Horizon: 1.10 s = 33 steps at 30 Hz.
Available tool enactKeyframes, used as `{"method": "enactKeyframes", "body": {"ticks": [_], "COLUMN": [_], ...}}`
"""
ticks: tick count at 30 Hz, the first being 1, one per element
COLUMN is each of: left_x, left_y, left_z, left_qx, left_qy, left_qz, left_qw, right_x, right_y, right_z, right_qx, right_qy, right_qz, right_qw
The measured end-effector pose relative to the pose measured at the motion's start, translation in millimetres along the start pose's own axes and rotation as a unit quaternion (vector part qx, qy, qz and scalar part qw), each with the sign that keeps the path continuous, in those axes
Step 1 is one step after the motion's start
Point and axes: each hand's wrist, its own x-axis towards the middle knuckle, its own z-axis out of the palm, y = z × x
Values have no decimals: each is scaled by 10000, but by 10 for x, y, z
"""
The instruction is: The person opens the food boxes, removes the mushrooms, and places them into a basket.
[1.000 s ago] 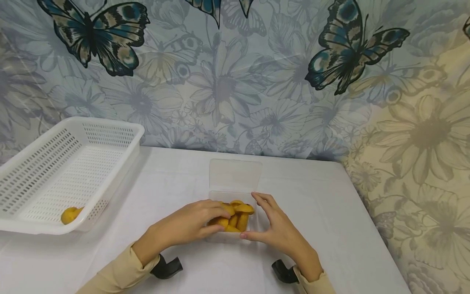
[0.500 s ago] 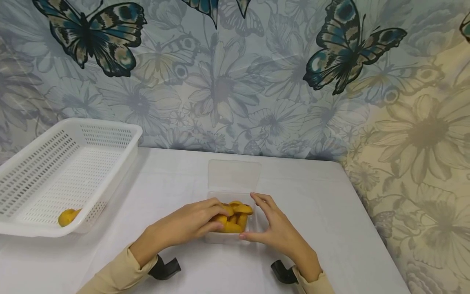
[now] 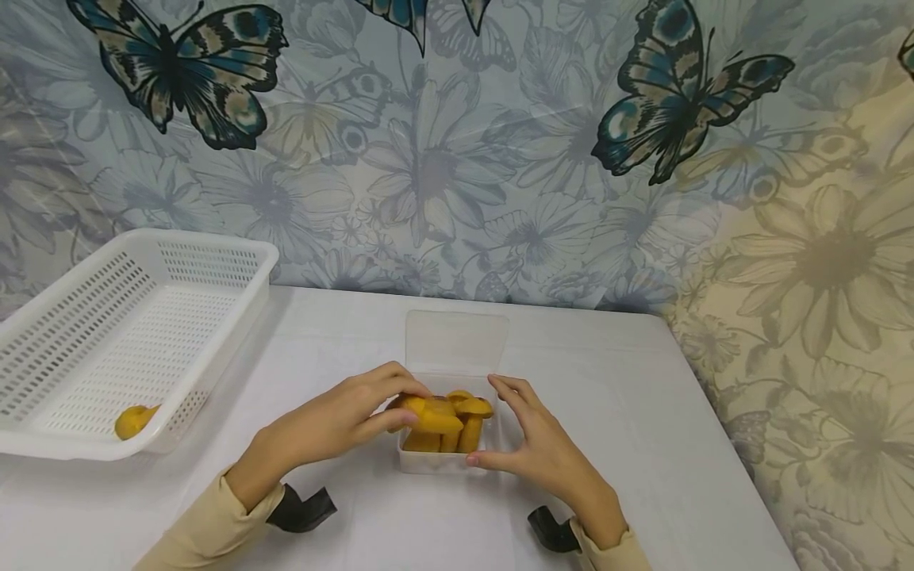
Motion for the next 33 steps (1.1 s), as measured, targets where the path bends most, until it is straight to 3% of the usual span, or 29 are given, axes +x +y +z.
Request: {"method": "enactKeyframes", "body": {"ticks": [7, 16, 26, 33], "left_x": [-63, -65, -54, -103], "left_y": [-81, -99, -104, -129], "left_z": [-25, 19, 58, 24], "left_qx": [66, 161, 103, 163], "left_qy": [247, 154, 189, 430], "left_qz": [-20, -266, -255, -136], "left_qw": [9997, 9994, 9994, 9988], "right_x": [-1, -2, -2, -12], "right_y": [7, -4, -18, -16], "right_z": [3, 4, 2, -4], "right_qx": [11, 7, -9, 2], "right_qy": [13, 13, -6, -3], "right_qz": [-19, 7, 35, 24], "right_qw": [10000, 10000, 10000, 10000]}}
